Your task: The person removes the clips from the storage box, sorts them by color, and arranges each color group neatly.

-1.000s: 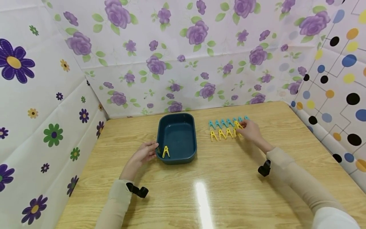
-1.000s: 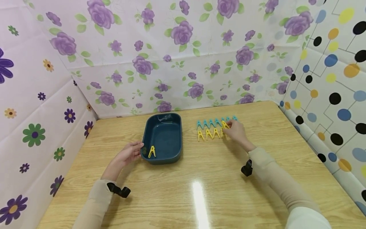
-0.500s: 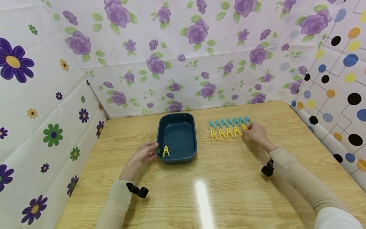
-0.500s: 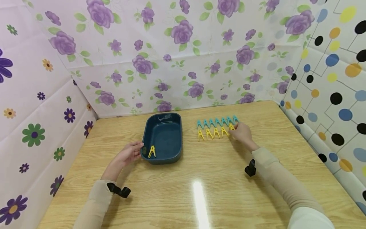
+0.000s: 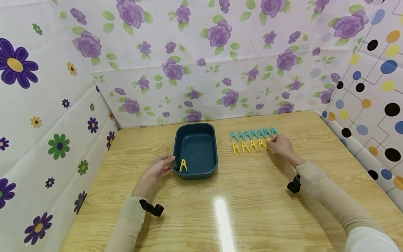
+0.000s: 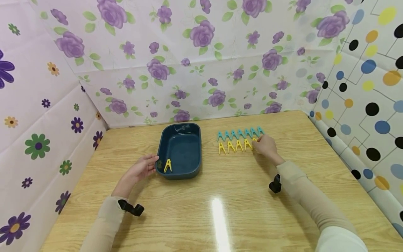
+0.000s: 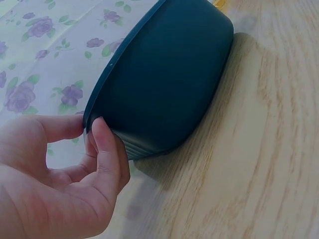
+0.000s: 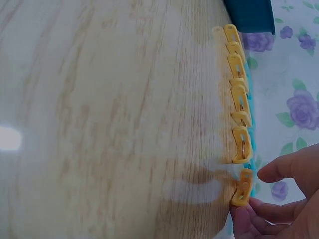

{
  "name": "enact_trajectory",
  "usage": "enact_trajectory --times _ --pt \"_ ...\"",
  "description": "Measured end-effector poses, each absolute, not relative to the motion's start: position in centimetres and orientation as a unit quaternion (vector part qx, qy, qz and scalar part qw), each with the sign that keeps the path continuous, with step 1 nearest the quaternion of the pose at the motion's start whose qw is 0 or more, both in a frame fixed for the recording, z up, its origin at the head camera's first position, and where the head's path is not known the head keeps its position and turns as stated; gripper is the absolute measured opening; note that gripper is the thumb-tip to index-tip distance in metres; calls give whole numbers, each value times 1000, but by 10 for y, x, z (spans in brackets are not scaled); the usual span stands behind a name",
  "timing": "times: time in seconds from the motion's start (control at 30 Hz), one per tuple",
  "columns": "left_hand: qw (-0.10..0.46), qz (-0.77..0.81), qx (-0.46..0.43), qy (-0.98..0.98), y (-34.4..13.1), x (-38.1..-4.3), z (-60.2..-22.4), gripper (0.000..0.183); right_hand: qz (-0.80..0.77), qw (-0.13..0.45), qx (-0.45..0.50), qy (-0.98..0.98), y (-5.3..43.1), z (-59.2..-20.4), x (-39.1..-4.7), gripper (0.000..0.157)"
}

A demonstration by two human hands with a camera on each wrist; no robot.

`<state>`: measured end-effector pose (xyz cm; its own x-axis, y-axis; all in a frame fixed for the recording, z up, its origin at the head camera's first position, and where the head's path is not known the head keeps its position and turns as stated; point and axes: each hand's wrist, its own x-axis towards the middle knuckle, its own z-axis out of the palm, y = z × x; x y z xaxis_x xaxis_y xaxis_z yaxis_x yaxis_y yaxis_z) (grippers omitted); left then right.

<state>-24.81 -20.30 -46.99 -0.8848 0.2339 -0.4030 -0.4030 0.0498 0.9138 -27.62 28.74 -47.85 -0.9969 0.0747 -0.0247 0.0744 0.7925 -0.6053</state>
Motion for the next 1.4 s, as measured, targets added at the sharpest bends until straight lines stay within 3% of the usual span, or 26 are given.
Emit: enact_trajectory --times 1.4 --pt "237 697 -38 676 -205 -248 -471 41 345 51 -15 -937 281 -470 -275 33"
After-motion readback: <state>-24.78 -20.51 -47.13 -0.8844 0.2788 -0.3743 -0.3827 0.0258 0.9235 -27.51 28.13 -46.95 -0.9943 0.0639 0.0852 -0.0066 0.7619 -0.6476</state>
